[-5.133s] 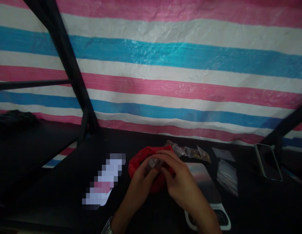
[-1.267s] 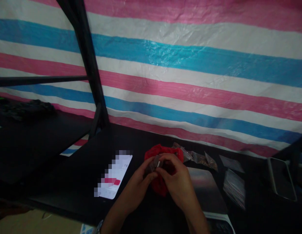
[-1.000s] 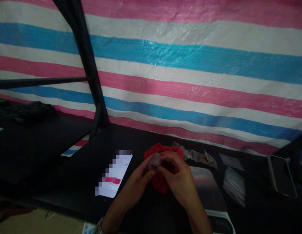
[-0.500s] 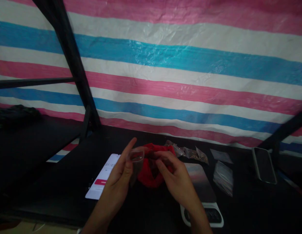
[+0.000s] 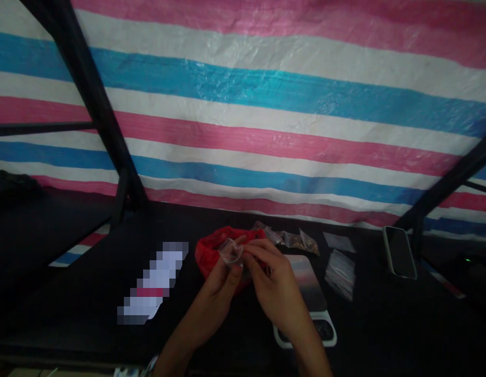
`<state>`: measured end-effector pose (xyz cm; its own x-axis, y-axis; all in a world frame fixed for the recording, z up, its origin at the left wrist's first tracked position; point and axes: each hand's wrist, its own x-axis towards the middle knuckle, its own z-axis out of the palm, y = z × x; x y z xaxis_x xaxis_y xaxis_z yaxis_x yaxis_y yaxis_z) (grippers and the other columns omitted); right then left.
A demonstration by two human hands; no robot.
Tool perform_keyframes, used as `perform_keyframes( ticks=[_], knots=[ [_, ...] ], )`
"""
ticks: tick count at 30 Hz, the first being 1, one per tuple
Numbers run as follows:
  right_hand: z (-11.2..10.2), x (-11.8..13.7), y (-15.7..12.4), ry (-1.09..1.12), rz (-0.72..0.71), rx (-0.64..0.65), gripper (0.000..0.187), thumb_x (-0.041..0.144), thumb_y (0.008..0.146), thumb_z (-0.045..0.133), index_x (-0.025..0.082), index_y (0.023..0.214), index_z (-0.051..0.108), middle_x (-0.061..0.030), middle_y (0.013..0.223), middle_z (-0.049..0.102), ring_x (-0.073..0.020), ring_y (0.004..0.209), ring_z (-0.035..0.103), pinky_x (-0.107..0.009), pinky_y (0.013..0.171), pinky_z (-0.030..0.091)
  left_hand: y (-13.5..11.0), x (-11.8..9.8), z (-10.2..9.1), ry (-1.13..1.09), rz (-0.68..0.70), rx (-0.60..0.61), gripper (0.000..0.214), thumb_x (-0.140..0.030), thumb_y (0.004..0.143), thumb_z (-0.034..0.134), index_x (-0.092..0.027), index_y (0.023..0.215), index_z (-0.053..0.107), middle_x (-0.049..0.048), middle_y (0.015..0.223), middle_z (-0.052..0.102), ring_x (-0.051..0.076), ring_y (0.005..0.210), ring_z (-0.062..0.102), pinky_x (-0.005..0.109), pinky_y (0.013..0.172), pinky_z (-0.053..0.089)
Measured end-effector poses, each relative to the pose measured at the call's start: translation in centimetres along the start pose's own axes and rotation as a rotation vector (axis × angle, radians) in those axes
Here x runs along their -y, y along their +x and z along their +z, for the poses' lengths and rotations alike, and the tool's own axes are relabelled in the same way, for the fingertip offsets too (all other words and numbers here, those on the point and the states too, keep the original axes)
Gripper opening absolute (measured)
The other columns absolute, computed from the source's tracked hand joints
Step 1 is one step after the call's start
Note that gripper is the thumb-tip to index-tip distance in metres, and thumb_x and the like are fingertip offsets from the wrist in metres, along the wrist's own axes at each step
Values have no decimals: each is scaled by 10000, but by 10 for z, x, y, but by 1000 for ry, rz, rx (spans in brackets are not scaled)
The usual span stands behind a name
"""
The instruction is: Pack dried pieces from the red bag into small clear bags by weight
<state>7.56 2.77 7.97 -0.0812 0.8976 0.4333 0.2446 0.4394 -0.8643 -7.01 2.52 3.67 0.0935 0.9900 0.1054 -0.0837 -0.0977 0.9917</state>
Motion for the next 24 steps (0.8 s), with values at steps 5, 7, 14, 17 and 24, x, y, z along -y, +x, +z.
perform_keyframes(
  ticks=[5, 7, 14, 17, 24],
  knots=[
    [13, -26, 10, -202, 69, -44, 289, 161, 1012, 554, 229, 1139, 804, -93, 1171, 745, -237, 1121, 705, -380, 1016, 544, 7, -15, -24, -23, -77, -244, 749, -788, 737, 777, -194, 1190, 730, 109, 1180, 812, 349, 1163, 739, 452, 1037, 586],
    [19, -41, 14, -369, 147, 22, 273, 125, 975, 595, 188, 1141, 802, -122, 1160, 763, -288, 1146, 702, -444, 1052, 527, 9, -16, -32, 42, -66, -373, 670, -722, 724, 821, -200, 1129, 713, 90, 1112, 811, 323, 1064, 755, 425, 957, 598],
    [40, -63, 19, -623, 205, 194, 222, 187, 904, 737, 220, 1114, 800, -114, 1133, 801, -338, 1124, 704, -493, 1034, 507, 14, 4, -24, 481, -202, -501, 298, -420, 768, 795, -246, 954, 640, 66, 869, 769, 338, 880, 740, 444, 827, 545],
    [42, -62, 22, -630, 226, 198, 211, 198, 897, 748, 230, 1102, 788, -89, 1125, 798, -316, 1108, 699, -462, 1009, 508, 18, 12, -24, 414, -193, -533, 258, -192, 712, 726, -242, 949, 635, 18, 831, 753, 277, 824, 731, 390, 801, 549],
    [33, -60, 23, -700, 208, 132, 248, 98, 919, 673, 199, 1121, 775, -109, 1178, 753, -305, 1158, 660, -444, 1065, 466, 21, 20, -43, 188, -211, -645, 291, -162, 654, 679, -202, 942, 687, -7, 807, 744, 223, 749, 712, 355, 736, 567]
  ],
)
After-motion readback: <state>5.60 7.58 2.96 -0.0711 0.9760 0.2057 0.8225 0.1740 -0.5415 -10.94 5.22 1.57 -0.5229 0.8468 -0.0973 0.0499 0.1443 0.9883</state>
